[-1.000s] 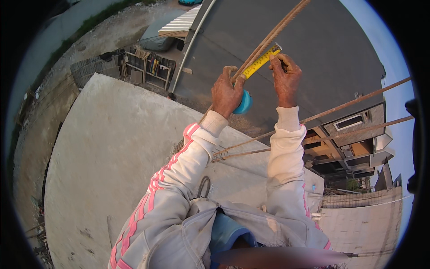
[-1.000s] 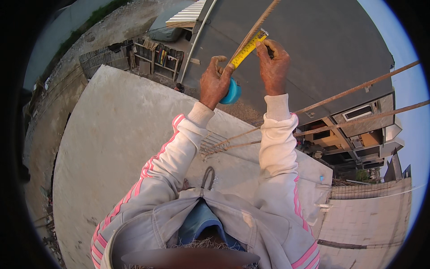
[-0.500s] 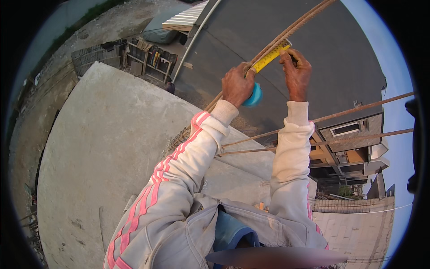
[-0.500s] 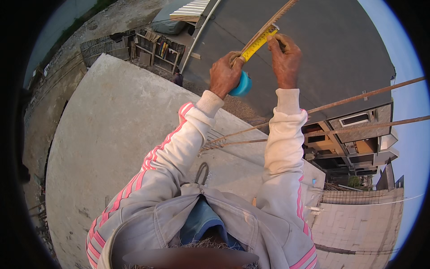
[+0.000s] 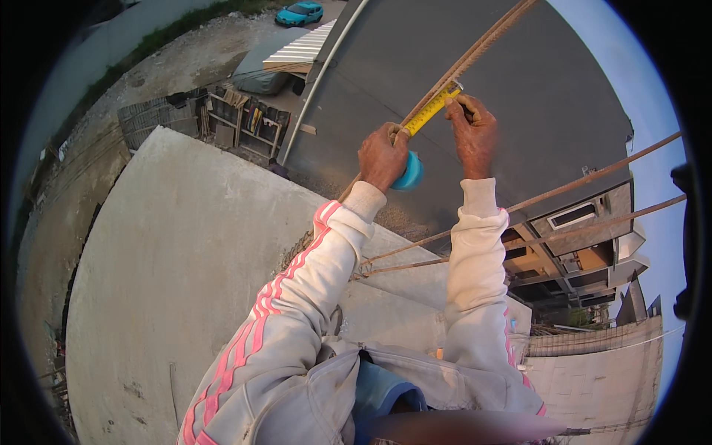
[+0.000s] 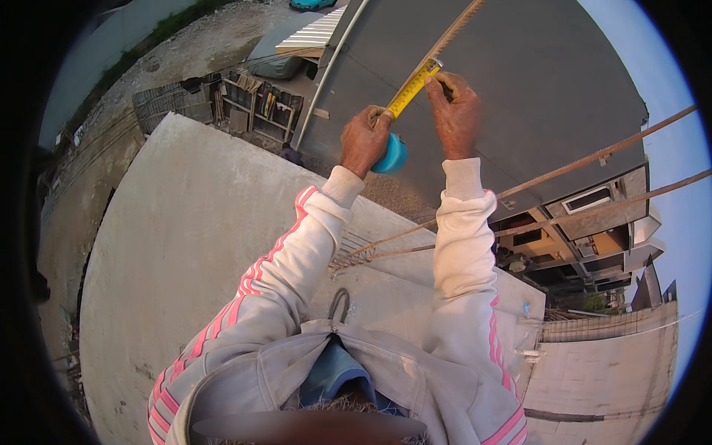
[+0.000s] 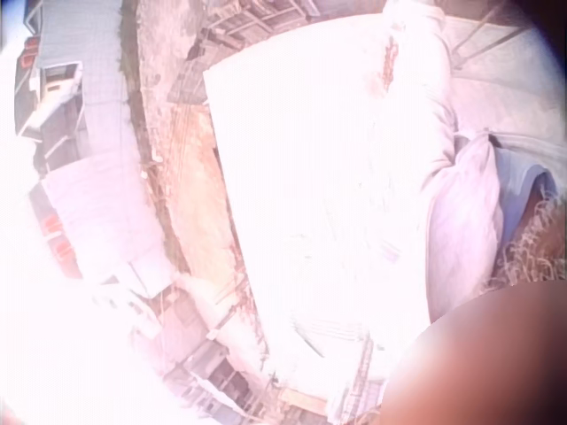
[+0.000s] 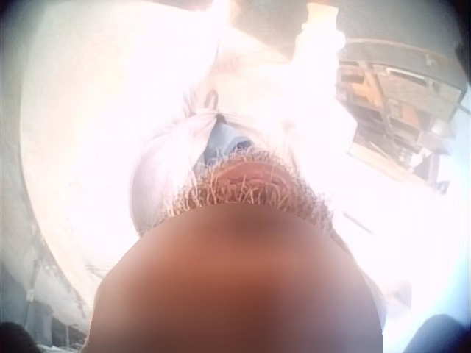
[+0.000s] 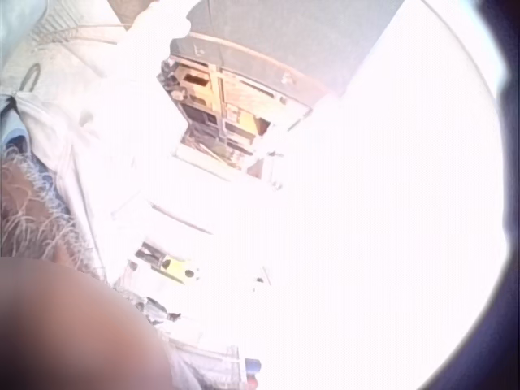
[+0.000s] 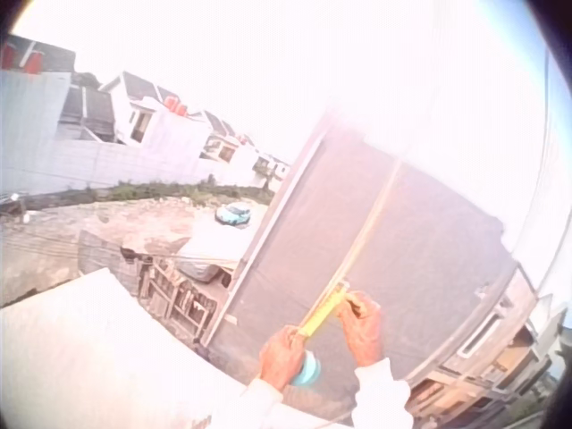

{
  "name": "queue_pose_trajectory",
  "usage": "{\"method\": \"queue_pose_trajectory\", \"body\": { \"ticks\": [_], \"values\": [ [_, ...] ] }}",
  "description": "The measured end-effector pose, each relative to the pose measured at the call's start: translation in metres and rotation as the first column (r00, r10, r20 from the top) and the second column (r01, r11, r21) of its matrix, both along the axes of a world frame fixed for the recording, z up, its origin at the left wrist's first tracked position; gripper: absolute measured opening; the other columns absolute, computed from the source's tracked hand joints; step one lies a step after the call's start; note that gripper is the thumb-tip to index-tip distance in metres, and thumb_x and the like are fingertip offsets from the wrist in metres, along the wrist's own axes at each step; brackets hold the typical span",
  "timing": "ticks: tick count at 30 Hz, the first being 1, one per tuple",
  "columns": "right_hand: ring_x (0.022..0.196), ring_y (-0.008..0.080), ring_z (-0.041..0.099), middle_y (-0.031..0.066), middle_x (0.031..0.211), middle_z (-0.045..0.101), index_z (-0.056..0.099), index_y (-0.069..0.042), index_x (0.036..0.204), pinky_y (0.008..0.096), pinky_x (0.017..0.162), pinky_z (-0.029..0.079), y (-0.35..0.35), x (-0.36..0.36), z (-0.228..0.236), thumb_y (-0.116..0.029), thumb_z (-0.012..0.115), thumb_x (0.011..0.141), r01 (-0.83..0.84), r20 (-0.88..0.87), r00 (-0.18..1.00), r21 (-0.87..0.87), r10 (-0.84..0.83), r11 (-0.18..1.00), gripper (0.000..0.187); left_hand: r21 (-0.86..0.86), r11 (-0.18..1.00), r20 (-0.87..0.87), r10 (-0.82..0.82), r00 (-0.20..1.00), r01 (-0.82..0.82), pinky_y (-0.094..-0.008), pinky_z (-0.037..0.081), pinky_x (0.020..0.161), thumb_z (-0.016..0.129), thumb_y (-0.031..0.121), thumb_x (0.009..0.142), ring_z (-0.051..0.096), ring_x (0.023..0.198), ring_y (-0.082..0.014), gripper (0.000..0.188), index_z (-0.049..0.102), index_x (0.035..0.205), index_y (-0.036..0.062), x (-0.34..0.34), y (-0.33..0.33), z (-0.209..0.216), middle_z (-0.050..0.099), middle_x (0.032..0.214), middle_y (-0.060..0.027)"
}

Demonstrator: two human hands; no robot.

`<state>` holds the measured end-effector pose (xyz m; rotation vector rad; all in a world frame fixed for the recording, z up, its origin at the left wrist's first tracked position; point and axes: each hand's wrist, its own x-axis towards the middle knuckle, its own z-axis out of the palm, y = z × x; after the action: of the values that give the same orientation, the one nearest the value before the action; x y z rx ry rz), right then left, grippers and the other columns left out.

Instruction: The person uses pliers to twist and secure wire ties around a vertical rebar cage on a concrete rooftop. After securing the ties, the person uses a tape measure to measure the height of the rebar cage.

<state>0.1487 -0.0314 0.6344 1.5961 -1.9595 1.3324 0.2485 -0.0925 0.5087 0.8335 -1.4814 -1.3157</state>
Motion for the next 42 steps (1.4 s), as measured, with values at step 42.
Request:
{"method": "queue_pose_trajectory", "body": {
  "ticks": [42],
  "values": [
    [0.066,0.0148,0.061,0.0079,0.076,0.069,0.072,-0.001,0.096,0.0329,0.064,0.050,0.041,-0.024,0.046,-0.017,0.072,0.094,0.205,-0.228,0.959,0.140,-0.170,0.969,0.016,0.023,1.000,-0.014,0.022,1.000,-0.021,-0.0489,0.054,0.088,0.061,0.042,0.093,0.072,0.096,-0.0403,0.039,0.076,0.110,0.0099,-0.004,0.014,-0.016,0.076,0.098,-0.0182]
  ]
}}
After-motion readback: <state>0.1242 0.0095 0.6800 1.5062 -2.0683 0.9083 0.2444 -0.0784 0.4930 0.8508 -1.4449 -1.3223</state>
